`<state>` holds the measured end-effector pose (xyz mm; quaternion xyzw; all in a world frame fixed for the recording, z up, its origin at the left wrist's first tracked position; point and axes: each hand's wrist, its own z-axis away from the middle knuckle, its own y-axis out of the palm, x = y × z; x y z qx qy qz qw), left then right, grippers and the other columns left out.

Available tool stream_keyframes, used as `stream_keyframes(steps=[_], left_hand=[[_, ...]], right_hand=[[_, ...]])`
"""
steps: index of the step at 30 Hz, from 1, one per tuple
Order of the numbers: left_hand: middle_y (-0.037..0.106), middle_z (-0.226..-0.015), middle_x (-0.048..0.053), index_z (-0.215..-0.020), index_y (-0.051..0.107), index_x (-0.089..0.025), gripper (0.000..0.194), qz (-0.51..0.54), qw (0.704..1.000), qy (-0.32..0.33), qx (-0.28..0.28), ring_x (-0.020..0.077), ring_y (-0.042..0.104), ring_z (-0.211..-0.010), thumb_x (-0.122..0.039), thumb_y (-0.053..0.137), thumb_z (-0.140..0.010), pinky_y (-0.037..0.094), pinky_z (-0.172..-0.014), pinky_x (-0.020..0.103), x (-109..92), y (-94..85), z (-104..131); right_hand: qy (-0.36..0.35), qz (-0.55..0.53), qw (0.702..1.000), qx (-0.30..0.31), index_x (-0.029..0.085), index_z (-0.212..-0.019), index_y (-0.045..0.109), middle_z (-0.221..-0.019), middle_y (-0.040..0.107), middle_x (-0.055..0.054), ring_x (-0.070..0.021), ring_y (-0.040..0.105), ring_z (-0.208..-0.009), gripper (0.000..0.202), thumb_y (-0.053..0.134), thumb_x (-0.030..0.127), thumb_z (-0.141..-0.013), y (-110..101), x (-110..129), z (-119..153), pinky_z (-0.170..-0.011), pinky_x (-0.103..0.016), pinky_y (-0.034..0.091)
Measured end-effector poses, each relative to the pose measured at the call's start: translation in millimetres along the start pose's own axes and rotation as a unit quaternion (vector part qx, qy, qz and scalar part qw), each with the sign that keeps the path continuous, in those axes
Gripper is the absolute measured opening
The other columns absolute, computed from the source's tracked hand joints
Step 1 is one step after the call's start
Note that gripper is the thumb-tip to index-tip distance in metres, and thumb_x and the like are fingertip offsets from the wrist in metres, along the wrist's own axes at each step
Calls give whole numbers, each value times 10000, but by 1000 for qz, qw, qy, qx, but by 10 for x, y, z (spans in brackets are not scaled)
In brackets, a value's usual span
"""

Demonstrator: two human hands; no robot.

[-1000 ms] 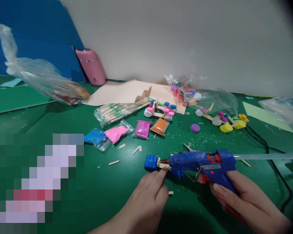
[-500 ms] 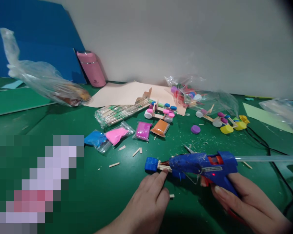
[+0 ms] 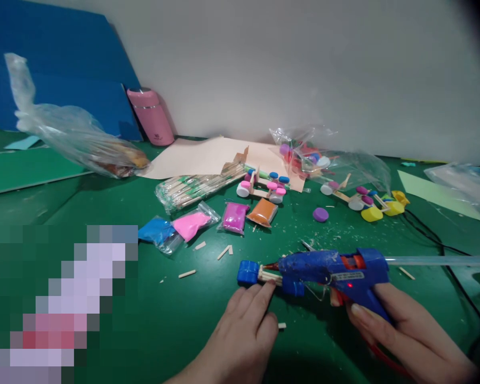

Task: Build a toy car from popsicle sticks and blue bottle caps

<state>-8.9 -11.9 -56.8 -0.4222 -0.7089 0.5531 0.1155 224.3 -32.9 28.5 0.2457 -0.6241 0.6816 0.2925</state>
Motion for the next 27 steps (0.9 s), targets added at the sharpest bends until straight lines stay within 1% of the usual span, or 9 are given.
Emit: stream_keyframes(steps=[2, 3, 4, 10, 15, 20, 24, 27], left_hand=[[489, -1282, 108, -770, 572, -173, 191, -1, 1000, 5, 3, 252, 456, -1124, -173, 382, -788, 409, -890, 424, 2, -8, -1], [486, -1284, 108, -765, 570, -172, 191, -1, 1000, 5, 1, 251, 453, -1126, -167, 380, -788, 404, -894, 423, 3, -13, -2], [482, -1287, 110, -766, 569, -171, 191, 0, 1000, 6, 0, 250, 451, -1128, -163, 379, -788, 399, -898, 423, 3, -18, -4], [513, -1249, 110, -756, 576, -172, 208, -6, 1000, 9, -3, 244, 460, -1113, -147, 373, -789, 405, -893, 424, 0, -48, -20], [532, -1224, 107, -766, 572, -173, 199, -14, 1000, 18, -11, 240, 460, -1108, -137, 378, -787, 409, -890, 416, -6, -64, -30], [529, -1228, 101, -787, 577, -179, 201, -7, 1000, 12, -2, 244, 449, -1117, -141, 380, -776, 400, -900, 428, -2, -39, -20], [535, -1219, 103, -765, 575, -177, 198, -5, 1000, 7, -8, 245, 462, -1105, -157, 378, -778, 405, -896, 421, -1, -30, -18], [524, -1233, 108, -767, 570, -175, 184, -15, 1000, 15, -1, 245, 460, -1108, -159, 386, -772, 406, -892, 420, 3, -48, -28]], right_hand=[[13, 2, 1000, 25, 232, -904, 591, -716, 600, -6, -154, 560, -621, 251, 497, 434, -789, 1, 1, -14, -591, -241, 497], [19, 1, 999, 42, 230, -916, 581, -746, 605, -13, -161, 564, -652, 263, 482, 442, -795, 1, -4, -18, -616, -250, 496], [21, -1, 999, 45, 228, -925, 574, -752, 605, -16, -164, 563, -656, 273, 474, 448, -797, 0, -11, -18, -615, -252, 494], [30, 22, 997, 72, 236, -976, 556, -601, 543, 11, -141, 506, -500, 288, 464, 449, -805, -10, -54, 29, -442, -216, 447], [23, 37, 998, 50, 252, -924, 586, -654, 590, -1, -145, 545, -537, 257, 487, 449, -792, -6, -58, 47, -466, -214, 479], [28, 16, 997, 68, 246, -908, 600, -594, 577, 11, -130, 514, -461, 246, 481, 431, -798, -11, -41, 29, -393, -200, 441], [37, 26, 997, 57, 253, -922, 602, -609, 585, 13, -134, 524, -486, 253, 498, 438, -784, -11, -39, 30, -410, -199, 449], [29, 31, 998, 52, 251, -914, 596, -642, 590, 9, -141, 543, -534, 238, 506, 428, -784, -7, -48, 25, -473, -206, 480]])
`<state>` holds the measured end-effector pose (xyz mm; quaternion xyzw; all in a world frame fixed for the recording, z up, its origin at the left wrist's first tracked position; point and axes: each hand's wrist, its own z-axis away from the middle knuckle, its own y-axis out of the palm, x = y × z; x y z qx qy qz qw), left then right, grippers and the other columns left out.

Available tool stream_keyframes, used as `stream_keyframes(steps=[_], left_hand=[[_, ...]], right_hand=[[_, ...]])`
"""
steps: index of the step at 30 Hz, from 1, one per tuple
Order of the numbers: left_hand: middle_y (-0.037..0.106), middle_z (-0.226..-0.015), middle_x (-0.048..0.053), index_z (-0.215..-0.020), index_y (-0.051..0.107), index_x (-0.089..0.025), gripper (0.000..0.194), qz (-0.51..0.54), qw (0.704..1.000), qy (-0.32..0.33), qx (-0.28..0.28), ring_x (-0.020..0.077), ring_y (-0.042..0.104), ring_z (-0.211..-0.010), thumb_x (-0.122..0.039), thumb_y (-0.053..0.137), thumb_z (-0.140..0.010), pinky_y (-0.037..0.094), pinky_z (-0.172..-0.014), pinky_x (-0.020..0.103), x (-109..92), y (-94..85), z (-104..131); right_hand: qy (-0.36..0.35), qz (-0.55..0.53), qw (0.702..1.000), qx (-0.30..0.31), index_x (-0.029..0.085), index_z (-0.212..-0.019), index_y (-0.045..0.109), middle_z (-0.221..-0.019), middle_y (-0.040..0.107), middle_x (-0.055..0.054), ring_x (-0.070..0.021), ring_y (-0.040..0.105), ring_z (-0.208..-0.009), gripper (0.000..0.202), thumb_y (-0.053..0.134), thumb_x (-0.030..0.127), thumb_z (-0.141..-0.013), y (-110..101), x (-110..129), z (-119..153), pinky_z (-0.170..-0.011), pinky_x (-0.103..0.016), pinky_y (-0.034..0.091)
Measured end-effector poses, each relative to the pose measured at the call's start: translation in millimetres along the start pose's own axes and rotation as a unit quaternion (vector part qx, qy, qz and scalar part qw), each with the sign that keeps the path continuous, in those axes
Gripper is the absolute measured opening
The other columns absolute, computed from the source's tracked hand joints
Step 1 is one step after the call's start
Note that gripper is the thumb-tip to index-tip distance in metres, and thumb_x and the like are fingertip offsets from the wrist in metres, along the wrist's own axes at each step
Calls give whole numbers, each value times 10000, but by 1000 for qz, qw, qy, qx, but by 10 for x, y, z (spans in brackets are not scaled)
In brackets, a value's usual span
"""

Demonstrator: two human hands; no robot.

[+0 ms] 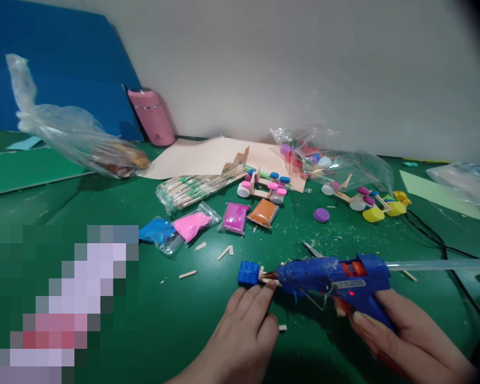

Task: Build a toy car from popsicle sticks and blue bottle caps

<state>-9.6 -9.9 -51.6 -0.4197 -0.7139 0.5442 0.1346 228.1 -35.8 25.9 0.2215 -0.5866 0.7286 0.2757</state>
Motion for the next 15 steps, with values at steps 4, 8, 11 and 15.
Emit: stream_keyframes(steps=[4, 8, 11, 15], left_hand=[[503, -1256, 121, -763, 566, -170, 167, -1, 1000, 6, 2, 248, 460, -1105, -144, 402, -762, 415, -875, 427, 9, -16, -4], [477, -1281, 124, -746, 561, -170, 159, 4, 1000, 7, 5, 253, 457, -1112, -136, 405, -757, 414, -874, 427, 11, 0, 4], [476, -1281, 125, -743, 554, -168, 166, 8, 1000, 5, 2, 257, 461, -1109, -128, 394, -758, 413, -874, 433, 8, 21, 11], [490, -1262, 129, -741, 544, -164, 166, 6, 1000, 2, -9, 260, 466, -1098, -122, 384, -764, 413, -868, 436, 6, 44, 17]], right_hand=[[-7, -19, 1000, -11, 243, -956, 583, -710, 615, -2, -154, 571, -598, 249, 510, 408, -785, -5, 12, -16, -550, -218, 509], [-16, -30, 999, -25, 233, -905, 599, -762, 637, -18, -172, 599, -674, 212, 519, 388, -784, -6, 42, -29, -629, -236, 522], [-22, -30, 999, -38, 230, -883, 607, -770, 645, -23, -176, 603, -676, 208, 520, 390, -781, 5, 53, -44, -629, -240, 524], [-20, -22, 999, -40, 240, -884, 609, -774, 646, -11, -167, 601, -671, 209, 518, 398, -780, 12, 59, -64, -618, -227, 523]])
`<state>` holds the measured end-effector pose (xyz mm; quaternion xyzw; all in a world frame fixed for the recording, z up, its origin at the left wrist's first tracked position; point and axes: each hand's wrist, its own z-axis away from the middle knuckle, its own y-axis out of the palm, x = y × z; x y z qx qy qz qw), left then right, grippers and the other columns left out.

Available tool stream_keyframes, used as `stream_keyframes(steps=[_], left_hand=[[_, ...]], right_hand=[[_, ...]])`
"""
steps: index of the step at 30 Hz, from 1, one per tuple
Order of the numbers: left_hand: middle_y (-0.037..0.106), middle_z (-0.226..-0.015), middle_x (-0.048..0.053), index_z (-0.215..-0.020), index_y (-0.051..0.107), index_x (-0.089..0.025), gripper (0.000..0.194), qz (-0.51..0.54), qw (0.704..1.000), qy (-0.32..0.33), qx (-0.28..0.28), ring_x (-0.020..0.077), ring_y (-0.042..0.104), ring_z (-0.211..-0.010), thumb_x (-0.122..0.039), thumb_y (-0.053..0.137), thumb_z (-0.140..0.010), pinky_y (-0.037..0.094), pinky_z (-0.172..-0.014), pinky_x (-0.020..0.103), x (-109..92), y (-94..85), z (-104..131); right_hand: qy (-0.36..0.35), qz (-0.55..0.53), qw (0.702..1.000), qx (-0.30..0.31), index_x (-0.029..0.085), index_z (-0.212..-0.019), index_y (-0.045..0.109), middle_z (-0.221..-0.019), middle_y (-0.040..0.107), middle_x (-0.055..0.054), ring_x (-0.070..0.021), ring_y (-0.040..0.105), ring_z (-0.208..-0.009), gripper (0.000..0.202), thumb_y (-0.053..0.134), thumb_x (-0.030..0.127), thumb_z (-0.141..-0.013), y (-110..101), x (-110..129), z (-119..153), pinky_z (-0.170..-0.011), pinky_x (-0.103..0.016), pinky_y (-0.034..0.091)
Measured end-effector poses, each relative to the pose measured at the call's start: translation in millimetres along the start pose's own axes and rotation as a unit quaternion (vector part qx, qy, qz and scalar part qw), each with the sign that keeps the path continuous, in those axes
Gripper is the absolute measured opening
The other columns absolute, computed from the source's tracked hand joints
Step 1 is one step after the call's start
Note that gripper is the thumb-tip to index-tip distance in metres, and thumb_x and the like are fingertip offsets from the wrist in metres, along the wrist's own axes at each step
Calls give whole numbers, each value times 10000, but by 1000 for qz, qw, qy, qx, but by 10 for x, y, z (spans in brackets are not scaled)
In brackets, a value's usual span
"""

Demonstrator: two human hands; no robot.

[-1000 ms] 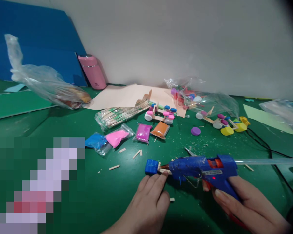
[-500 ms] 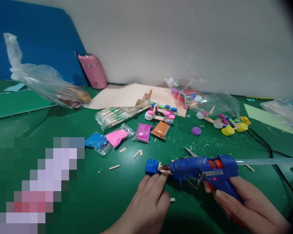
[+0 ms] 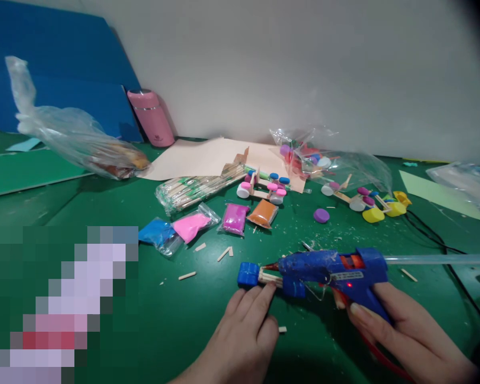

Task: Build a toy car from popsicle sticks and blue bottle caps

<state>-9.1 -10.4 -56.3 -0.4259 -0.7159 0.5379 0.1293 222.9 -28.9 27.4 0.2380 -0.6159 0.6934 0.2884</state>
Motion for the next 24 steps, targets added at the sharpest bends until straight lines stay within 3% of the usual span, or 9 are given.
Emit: stream_keyframes(steps=[7, 14, 20, 24], left_hand=[[514, -1225, 127, -735, 546, -159, 170, -16, 1000, 12, -17, 253, 464, -1094, -120, 388, -780, 410, -874, 426, -7, -23, -16], [533, -1192, 113, -722, 538, -163, 170, -36, 999, 14, -26, 243, 460, -1087, -118, 387, -786, 411, -870, 407, -15, -29, -31], [538, -1187, 125, -704, 530, -163, 176, -37, 998, 15, -42, 243, 474, -1073, -124, 378, -785, 418, -853, 410, -3, -20, -32], [514, -1227, 122, -715, 533, -166, 168, -32, 999, 8, -19, 253, 476, -1076, -110, 384, -767, 427, -844, 423, -14, -18, -20]], right_hand=[[2, 28, 1000, 10, 245, -896, 617, -702, 634, -2, -153, 577, -577, 229, 526, 413, -769, -19, -32, 44, -537, -209, 510], [8, 14, 999, 42, 249, -948, 582, -822, 644, -8, -167, 597, -732, 266, 482, 442, -796, -8, -73, 77, -689, -226, 508], [16, 41, 998, 44, 241, -915, 562, -670, 579, 0, -143, 527, -559, 280, 453, 473, -801, 10, -116, 40, -495, -201, 468], [18, 32, 999, 29, 249, -894, 569, -669, 565, -1, -147, 522, -572, 275, 455, 479, -796, 25, -130, 31, -523, -205, 476]])
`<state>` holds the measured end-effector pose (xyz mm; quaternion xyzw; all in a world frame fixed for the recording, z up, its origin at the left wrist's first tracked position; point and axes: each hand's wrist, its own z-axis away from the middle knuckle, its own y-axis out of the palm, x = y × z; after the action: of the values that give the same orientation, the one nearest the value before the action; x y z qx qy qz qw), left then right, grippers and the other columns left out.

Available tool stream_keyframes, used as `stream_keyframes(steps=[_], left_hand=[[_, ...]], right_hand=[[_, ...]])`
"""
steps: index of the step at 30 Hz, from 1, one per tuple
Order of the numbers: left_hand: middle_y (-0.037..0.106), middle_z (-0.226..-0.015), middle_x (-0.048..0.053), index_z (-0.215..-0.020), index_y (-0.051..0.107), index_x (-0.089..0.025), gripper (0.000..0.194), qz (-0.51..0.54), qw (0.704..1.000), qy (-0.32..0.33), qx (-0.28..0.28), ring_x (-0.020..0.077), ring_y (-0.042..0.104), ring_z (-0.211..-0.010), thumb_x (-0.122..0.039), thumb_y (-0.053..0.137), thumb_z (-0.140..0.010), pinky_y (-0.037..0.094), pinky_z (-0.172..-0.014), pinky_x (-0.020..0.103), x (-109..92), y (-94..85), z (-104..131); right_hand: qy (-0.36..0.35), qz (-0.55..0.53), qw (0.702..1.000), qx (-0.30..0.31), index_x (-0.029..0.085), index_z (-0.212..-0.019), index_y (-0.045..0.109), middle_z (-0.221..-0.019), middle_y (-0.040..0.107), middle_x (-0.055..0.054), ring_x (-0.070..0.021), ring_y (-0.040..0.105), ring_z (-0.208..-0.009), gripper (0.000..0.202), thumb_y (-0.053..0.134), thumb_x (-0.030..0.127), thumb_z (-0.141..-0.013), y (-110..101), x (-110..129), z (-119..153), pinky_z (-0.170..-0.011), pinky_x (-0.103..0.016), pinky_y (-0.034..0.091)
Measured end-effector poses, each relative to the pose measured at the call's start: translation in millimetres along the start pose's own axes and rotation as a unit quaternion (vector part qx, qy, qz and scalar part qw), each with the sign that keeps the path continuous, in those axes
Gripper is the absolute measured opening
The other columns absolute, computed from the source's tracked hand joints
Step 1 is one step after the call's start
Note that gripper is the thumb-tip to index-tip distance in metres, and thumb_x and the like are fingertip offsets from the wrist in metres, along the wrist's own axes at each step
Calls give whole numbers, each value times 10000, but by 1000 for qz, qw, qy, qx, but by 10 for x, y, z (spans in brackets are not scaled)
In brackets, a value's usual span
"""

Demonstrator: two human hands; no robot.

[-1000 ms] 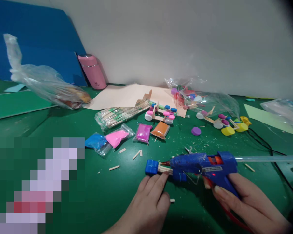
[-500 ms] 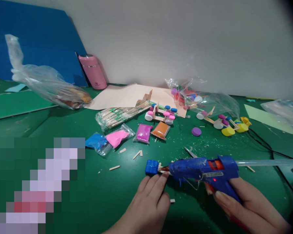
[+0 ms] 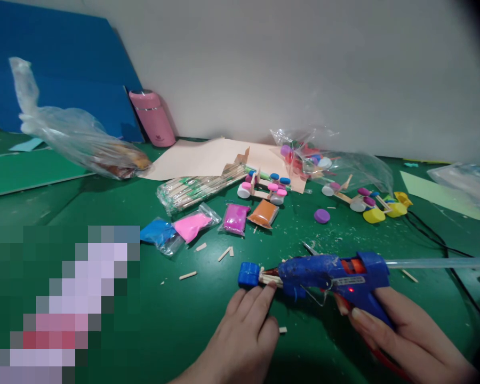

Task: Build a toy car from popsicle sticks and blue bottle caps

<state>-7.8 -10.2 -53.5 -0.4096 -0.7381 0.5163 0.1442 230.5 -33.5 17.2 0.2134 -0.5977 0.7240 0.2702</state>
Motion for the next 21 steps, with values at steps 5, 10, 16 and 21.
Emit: stream_keyframes(steps=[5, 10, 16, 21], left_hand=[[516, -1231, 120, -714, 535, -167, 161, 1, 1000, -3, 1, 257, 482, -1072, -114, 390, -762, 436, -840, 429, -5, 12, 13], [497, -1257, 107, -717, 538, -172, 170, -5, 1000, -7, -2, 248, 470, -1087, -119, 384, -765, 427, -858, 423, -9, 37, 21], [509, -1240, 109, -700, 537, -164, 175, 8, 1000, -4, -23, 240, 476, -1072, -95, 388, -761, 427, -850, 415, -3, 52, 20], [495, -1254, 123, -702, 534, -163, 165, -1, 1000, 4, -15, 248, 469, -1081, -110, 390, -763, 428, -849, 422, 5, 22, 11]], right_hand=[[-5, -25, 1000, -12, 264, -901, 579, -750, 595, -8, -154, 544, -642, 256, 478, 469, -785, 9, -31, -1, -610, -207, 495], [-7, -32, 999, -12, 270, -908, 570, -800, 609, -8, -153, 557, -692, 224, 482, 443, -795, 12, -34, 0, -644, -197, 494], [-18, -15, 999, -25, 258, -859, 570, -723, 586, -6, -146, 525, -621, 235, 464, 459, -801, 14, -17, -20, -589, -198, 485], [-16, -9, 999, -27, 252, -872, 563, -752, 592, -10, -147, 536, -646, 240, 471, 461, -798, 18, -9, -14, -599, -197, 486]])
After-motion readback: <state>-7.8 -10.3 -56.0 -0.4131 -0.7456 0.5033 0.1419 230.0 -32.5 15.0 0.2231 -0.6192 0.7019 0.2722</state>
